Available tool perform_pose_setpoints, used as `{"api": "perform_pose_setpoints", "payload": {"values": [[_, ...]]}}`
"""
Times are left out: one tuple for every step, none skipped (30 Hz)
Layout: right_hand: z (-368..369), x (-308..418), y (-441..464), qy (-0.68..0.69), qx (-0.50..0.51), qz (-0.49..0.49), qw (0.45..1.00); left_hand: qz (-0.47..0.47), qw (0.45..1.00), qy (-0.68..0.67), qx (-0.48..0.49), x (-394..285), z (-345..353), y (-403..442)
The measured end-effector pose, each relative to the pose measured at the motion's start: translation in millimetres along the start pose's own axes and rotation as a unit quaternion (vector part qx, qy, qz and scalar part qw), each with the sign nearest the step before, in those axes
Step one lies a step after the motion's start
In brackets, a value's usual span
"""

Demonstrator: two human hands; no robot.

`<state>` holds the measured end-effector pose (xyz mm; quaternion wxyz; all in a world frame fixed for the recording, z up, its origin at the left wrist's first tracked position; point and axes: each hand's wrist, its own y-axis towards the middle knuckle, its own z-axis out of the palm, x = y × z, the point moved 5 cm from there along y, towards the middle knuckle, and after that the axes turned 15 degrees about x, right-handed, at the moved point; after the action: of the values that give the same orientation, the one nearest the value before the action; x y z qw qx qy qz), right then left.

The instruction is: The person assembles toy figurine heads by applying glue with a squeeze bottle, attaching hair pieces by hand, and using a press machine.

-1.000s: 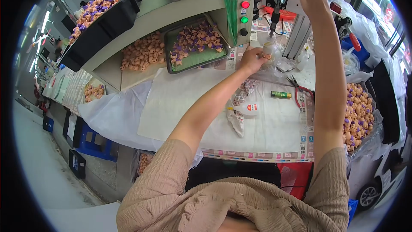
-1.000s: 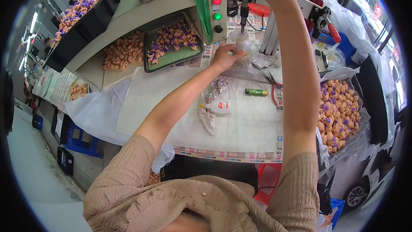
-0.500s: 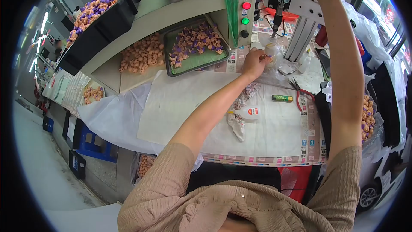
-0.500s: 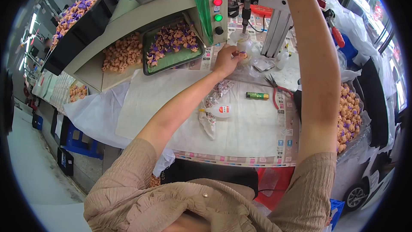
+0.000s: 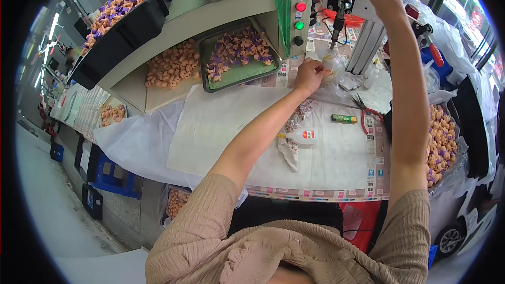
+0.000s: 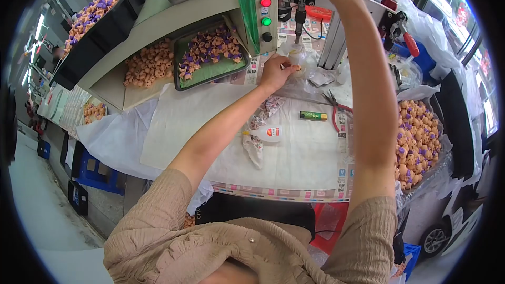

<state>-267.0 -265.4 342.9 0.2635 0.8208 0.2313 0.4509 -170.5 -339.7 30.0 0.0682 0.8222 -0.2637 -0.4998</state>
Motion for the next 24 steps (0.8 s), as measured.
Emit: {"api": "perform_pose_setpoints", "payload": {"values": [[5.2, 11.6, -17.2, -0.029, -0.001, 0.045, 0.999, 0.006, 1.000, 0.011, -0.001, -0.4, -0.1, -1.0], [6.1, 16.1, -24.8, -0.058, -0.003, 0.089, 0.994, 0.007, 1.000, 0.010, -0.002, -0.9, -0.5, -2.0], [10.8, -3.7, -30.0, -0.045, -0.017, -0.019, 0.999, -0.019, 1.000, -0.002, 0.001, 2.2, -1.5, -4.8], [19.8, -21.2, -42.7, -0.031, -0.031, -0.126, 0.991, -0.046, 0.999, -0.012, 0.005, 5.6, -3.5, -9.0], [24.8, -39.6, -58.0, -0.076, -0.020, -0.197, 0.977, -0.072, 0.997, -0.023, 0.009, 9.3, -6.2, -12.9], [31.2, -37.8, -76.5, -0.119, -0.007, -0.265, 0.957, -0.074, 0.997, -0.023, 0.007, 6.9, -12.1, -17.5], [34.5, -36.3, -86.8, -0.116, -0.006, -0.267, 0.957, -0.124, 0.979, -0.162, 0.017, 8.9, -18.5, -23.7], [35.3, -35.7, -97.3, -0.130, -0.035, -0.247, 0.960, -0.173, 0.939, -0.296, 0.026, 11.0, -23.9, -32.5], [36.3, -34.9, -110.0, -0.143, -0.064, -0.226, 0.962, -0.219, 0.877, -0.426, 0.034, 15.4, -25.8, -44.9], [37.6, -34.5, -124.0, -0.156, -0.091, -0.204, 0.962, -0.223, 0.876, -0.426, 0.029, 19.5, -34.6, -55.7], [41.5, -34.4, -138.7, -0.151, -0.089, -0.205, 0.963, -0.205, 0.824, -0.526, 0.048, 21.5, -41.4, -64.6], [44.8, -45.6, -154.4, -0.116, -0.072, -0.110, 0.985, -0.186, 0.759, -0.621, 0.064, 23.0, -47.4, -78.4], [50.0, -58.8, -172.9, -0.080, -0.050, -0.014, 0.995, -0.163, 0.683, -0.708, 0.075, 23.0, -51.9, -93.7], [61.8, -64.6, -190.1, -0.087, 0.001, -0.036, 0.996, -0.163, 0.684, -0.708, 0.066, 16.2, -62.8, -108.2], [75.9, -70.5, -208.8, -0.093, 0.054, -0.059, 0.992, -0.135, 0.678, -0.719, 0.066, 5.0, -72.1, -124.0], [91.3, -76.9, -232.4, -0.082, 0.125, -0.024, 0.988, -0.109, 0.671, -0.730, 0.065, -9.4, -80.1, -140.5], [106.7, -83.3, -251.0, -0.070, 0.194, 0.010, 0.979, -0.111, 0.672, -0.730, 0.055, -19.4, -87.8, -153.8], [117.3, -86.2, -261.5, -0.063, 0.201, 0.010, 0.977, -0.109, 0.664, -0.739, 0.044, -30.7, -94.3, -166.7], [128.8, -88.6, -272.7, -0.074, 0.222, 0.017, 0.972, -0.108, 0.653, -0.749, 0.033, -40.2, -98.3, -179.5], [138.8, -89.9, -282.0, -0.085, 0.243, 0.025, 0.966, -0.107, 0.643, -0.758, 0.022, -45.0, -100.5, -191.0], [145.7, -90.2, -288.4, -0.098, 0.263, 0.032, 0.959, -0.110, 0.641, -0.759, 0.014, -46.3, -101.6, -201.5], [146.9, -87.6, -288.6, -0.094, 0.269, 0.032, 0.958, -0.119, 0.633, -0.765, 0.014, -47.5, -102.0, -209.9], [146.2, -85.3, -285.8, -0.101, 0.286, 0.057, 0.951, -0.127, 0.624, -0.771, 0.014, -48.2, -102.1, -217.7], [145.6, -82.8, -283.9, -0.109, 0.304, 0.082, 0.943, -0.134, 0.615, -0.777, 0.012, -48.2, -101.0, -226.4]]}}
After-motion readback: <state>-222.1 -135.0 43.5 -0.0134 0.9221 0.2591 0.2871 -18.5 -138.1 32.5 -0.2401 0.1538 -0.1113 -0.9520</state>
